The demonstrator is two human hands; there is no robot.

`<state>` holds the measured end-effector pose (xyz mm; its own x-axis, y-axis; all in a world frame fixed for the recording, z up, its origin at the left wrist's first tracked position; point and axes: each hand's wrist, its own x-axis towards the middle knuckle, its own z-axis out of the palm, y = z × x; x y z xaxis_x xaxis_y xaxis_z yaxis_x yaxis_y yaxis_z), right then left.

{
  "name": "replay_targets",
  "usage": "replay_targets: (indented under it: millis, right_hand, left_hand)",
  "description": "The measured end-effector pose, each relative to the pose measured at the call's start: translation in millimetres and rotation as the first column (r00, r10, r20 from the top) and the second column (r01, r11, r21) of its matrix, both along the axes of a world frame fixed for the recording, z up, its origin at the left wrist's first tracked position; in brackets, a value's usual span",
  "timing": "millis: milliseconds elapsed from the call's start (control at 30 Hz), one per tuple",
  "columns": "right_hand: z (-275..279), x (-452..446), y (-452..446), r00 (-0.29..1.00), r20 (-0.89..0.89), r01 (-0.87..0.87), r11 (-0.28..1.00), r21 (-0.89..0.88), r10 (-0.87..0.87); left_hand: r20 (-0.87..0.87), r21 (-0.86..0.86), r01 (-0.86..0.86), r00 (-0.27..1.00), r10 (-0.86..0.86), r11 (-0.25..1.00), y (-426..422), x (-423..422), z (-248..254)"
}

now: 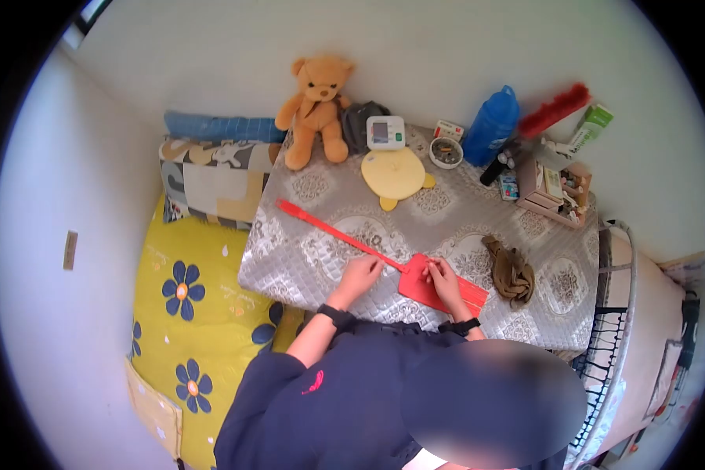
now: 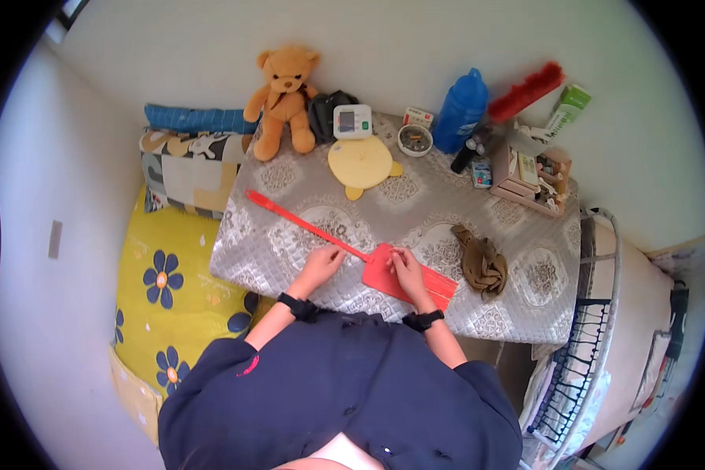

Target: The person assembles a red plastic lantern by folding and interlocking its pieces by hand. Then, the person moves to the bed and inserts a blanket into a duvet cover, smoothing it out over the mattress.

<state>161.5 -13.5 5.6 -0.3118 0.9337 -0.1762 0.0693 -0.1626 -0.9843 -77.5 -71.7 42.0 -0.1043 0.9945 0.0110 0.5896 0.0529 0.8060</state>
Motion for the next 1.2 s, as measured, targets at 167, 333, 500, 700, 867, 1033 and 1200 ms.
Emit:
replay_targets:
  millis: [167,333,500,700,867,1033,1200]
  right_hand:
    - [35.0,5.1,-18.6,0.981,-0.159,0.087,0.982,-0.168,-0.114]
    - [23.0,40.8,-20.6,0.891,-0.234,0.385,0.92,-0.069,-0.39]
    - [35.2,92.0,-32.0,0.871,0.015,0.487,0.862,-0.142,-0.49]
    - [44.5,80.8,-54.4,0.42,0.819,0.003,0.903,0.43,-0.391]
    - [17.3,20.9,-55.6,0.574,0.791,-0.255,0.871,0.42,-0.213]
    - [7.0,18.0,-47.6,0.547,0.796,-0.308,0.822,0.478,-0.258]
    - [29.5,52.4,-62.6,0.441,0.847,-0.145,0.908,0.394,-0.297]
  left_hand:
    - [-0.2,0.216,0.436,0.895,-0.398,0.874,10.7,36.0,-15.5]
    - [-0.38,0.194,0.437,0.859,-0.344,0.878,5.0,54.7,-15.4]
    - [-0.379,0.167,0.469,0.842,-0.383,0.867,10.5,53.5,-11.4]
    - [-0.556,0.105,0.493,0.749,-0.36,0.864,16.8,67.9,4.9]
    - [-0.497,0.19,0.601,0.741,-0.452,0.776,26.1,87.5,-33.6]
    - [-0.598,0.155,0.676,0.645,-0.476,0.72,35.5,85.7,-39.5]
    - [-0.68,0.135,0.696,0.583,-0.444,0.705,29.1,85.6,-38.5]
